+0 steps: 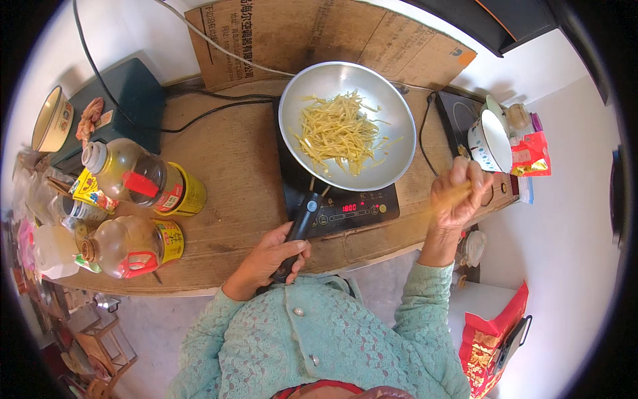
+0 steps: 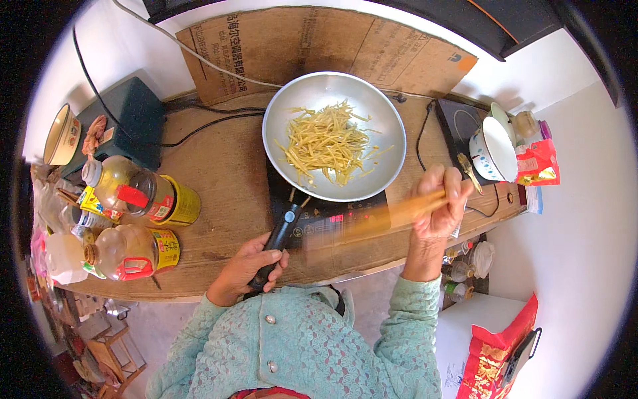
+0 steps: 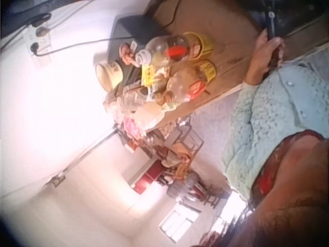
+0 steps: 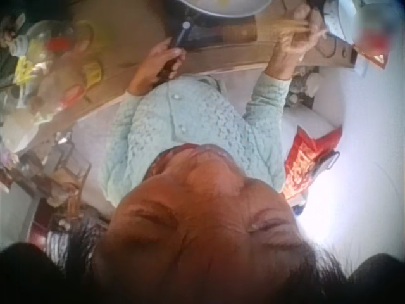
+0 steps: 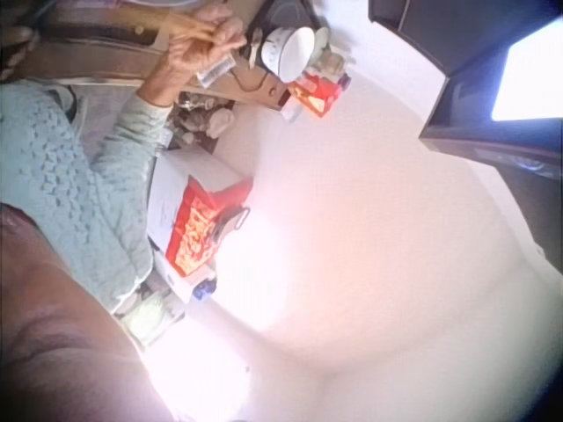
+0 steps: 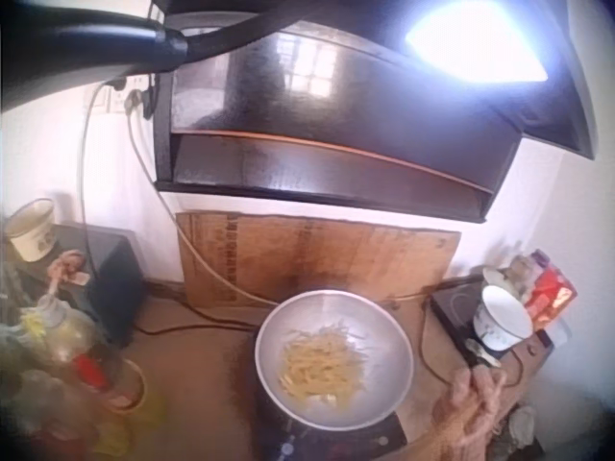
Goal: The person stirs noodles in a pan on an induction cooktop using chopsticks, then transfers the cooked noodles into a bowl on a dining table. The person also pours oil from a bowl into the pan.
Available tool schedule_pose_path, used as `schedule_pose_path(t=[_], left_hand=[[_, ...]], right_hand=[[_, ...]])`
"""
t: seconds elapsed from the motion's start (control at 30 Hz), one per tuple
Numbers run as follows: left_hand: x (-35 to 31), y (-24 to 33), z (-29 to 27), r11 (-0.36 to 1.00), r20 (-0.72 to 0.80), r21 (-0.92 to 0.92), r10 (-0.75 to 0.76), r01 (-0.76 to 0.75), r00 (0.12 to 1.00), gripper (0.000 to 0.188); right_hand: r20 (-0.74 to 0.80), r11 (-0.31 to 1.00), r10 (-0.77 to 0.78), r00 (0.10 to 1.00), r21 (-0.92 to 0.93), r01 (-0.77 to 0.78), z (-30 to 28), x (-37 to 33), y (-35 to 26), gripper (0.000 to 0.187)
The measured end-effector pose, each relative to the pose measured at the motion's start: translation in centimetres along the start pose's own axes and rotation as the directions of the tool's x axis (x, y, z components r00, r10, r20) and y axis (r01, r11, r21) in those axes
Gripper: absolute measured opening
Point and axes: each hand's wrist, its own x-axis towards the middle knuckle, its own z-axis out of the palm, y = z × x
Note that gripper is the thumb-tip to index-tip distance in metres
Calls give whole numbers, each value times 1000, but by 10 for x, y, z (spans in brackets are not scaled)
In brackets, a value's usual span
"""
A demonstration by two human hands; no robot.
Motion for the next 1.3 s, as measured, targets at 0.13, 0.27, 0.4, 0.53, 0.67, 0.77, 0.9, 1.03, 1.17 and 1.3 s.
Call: schedule_pose_path(t=[0.13, 0.27, 0.4, 0.53, 0.67, 0.77, 0.9, 1.03, 1.17, 1.3], left_hand=[[0, -3, -3, 1000, -2, -2, 7, -7, 1000, 30], [-1, -3, -3, 1000, -2, -3, 17, -17, 1000, 29], [0, -4, -3, 1000, 2, -1, 23, -23, 1000, 28], [0, -2, -1, 1000, 2, -3, 24, -24, 1000, 26], [1, -3, -1, 1000, 9, 2, 20, -20, 1000, 28], [1, -3, -2, 1000, 26, -6, 22, -22, 999, 29], [1, -5, -4, 1000, 17, -8, 25, -25, 1000, 30], [1, -4, -4, 1000, 24, -7, 24, -24, 999, 30], [0, -3, -2, 1000, 25, -5, 25, -25, 999, 29], [0, -5, -1, 1000, 5, 10, 25, -25, 1000, 28]], right_hand=[[-283, 715, -101, 954, -687, -128, -32, -10, -8, 32], [-271, 615, -13, 962, -761, -206, -40, -18, 4, 34], [-176, 383, 185, 967, -893, -236, -29, -20, 35, 24], [-107, 142, 280, 954, -978, -151, -32, -13, 61, 13], [-186, 149, 94, 978, -969, -199, -78, -5, 52, 14], [-313, 162, 2, 950, -937, -309, -86, 0, 19, 26], [-397, 305, -84, 914, -883, -356, -59, -6, -16, 36], [-461, 234, -10, 887, -864, -446, -54, -12, -15, 36], [-395, 354, -60, 917, -867, -351, -68, 2, 47, 35], [-326, 399, -22, 945, -870, -291, -73, 32, 81, 32]])
